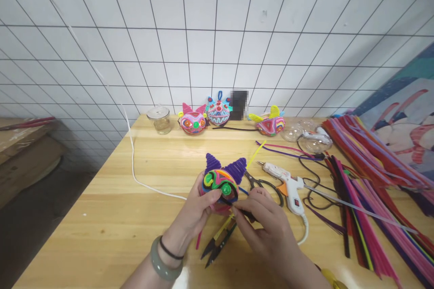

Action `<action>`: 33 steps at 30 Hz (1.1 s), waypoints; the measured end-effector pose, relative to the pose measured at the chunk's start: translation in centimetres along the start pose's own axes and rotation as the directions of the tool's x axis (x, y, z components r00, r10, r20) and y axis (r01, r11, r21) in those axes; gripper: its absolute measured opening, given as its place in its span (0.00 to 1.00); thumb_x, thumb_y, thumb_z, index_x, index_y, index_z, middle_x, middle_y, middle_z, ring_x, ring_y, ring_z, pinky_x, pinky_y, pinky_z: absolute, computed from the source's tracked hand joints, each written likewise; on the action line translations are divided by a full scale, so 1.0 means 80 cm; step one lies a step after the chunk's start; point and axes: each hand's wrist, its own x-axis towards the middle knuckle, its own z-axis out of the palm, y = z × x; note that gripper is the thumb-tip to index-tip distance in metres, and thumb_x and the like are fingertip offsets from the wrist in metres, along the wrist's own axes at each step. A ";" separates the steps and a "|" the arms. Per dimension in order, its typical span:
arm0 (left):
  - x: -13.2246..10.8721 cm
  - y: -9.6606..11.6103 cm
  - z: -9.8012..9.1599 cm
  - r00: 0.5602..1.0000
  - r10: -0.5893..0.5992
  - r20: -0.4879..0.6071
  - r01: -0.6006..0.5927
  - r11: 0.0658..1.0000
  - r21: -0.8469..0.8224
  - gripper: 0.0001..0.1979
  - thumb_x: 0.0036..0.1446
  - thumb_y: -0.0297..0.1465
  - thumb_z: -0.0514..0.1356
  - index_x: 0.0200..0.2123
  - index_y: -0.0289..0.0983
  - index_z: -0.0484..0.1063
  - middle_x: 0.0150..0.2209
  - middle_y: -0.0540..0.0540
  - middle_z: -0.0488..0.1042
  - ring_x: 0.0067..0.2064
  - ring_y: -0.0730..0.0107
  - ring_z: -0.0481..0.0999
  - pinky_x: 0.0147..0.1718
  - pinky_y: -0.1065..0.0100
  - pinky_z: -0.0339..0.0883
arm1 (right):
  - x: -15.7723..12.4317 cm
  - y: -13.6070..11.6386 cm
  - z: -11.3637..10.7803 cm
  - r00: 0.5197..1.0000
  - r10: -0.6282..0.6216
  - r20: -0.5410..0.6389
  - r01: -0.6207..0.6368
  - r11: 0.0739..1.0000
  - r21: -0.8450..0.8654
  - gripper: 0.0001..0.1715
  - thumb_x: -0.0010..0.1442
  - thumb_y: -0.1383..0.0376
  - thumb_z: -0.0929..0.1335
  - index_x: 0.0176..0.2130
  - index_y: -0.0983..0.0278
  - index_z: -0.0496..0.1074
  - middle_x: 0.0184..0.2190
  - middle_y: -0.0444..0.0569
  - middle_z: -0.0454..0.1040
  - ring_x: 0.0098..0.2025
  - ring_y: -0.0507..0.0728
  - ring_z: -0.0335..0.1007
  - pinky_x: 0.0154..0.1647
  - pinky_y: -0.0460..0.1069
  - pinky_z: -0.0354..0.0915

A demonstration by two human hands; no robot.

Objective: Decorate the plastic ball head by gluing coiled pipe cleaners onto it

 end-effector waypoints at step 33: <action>-0.001 -0.004 -0.002 0.997 -0.078 0.028 0.075 0.993 0.086 0.24 0.41 0.32 0.71 0.43 0.36 0.69 0.36 0.43 0.79 0.34 0.63 0.78 0.33 0.67 0.73 | 0.010 0.013 -0.010 0.656 0.610 0.444 -0.750 0.592 0.295 0.15 0.52 0.58 0.69 0.21 0.64 0.68 0.16 0.41 0.65 0.20 0.49 0.57 0.20 0.44 0.55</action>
